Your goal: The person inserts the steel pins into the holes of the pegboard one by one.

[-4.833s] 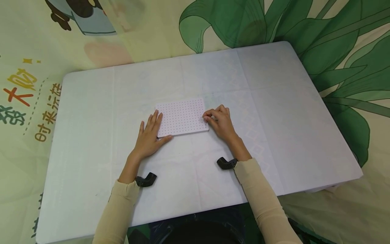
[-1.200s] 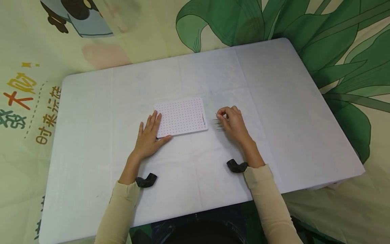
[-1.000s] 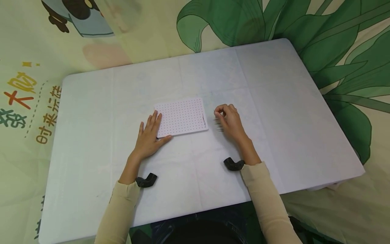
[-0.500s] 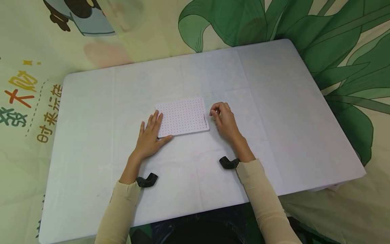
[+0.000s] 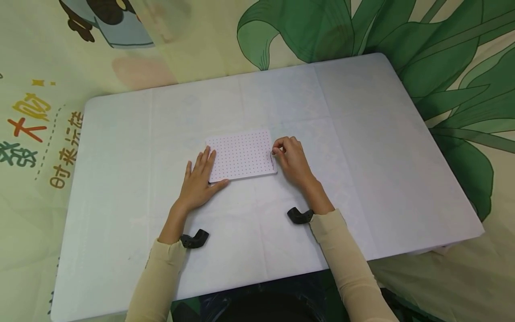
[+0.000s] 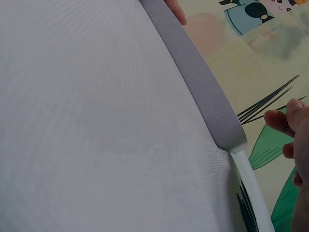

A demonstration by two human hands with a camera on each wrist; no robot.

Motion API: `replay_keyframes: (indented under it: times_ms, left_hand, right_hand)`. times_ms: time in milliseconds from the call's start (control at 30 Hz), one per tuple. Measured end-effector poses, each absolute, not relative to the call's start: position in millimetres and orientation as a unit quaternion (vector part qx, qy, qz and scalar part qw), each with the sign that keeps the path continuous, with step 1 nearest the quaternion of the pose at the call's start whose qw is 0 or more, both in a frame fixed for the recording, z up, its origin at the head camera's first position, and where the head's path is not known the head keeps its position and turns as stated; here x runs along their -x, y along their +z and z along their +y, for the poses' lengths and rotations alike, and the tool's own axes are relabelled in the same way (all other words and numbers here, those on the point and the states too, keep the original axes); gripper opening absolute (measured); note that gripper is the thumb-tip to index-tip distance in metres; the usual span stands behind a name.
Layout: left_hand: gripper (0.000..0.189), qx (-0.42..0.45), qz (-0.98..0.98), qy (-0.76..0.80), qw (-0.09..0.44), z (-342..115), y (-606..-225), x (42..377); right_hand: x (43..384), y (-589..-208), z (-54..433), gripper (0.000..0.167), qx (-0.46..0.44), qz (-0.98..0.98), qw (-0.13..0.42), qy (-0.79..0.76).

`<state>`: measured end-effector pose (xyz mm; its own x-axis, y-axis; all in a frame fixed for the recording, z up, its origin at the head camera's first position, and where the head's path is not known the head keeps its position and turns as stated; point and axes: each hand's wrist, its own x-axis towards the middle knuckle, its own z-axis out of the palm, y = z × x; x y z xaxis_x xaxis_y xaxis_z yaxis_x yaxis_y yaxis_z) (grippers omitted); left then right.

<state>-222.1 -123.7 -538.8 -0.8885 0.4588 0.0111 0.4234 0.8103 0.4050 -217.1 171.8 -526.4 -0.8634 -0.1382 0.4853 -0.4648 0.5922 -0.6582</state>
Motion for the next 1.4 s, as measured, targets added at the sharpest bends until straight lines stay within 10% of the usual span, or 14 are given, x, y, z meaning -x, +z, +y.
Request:
replay_keyframes:
  times_ms: [1400]
  left_hand:
    - [0.091, -0.229, 0.951, 0.204, 0.043, -122.4, -537.2, 220.6]
  right_hand:
    - [220.7, -528.9, 171.6, 0.007, -0.197, -0.911, 0.193, 0.307]
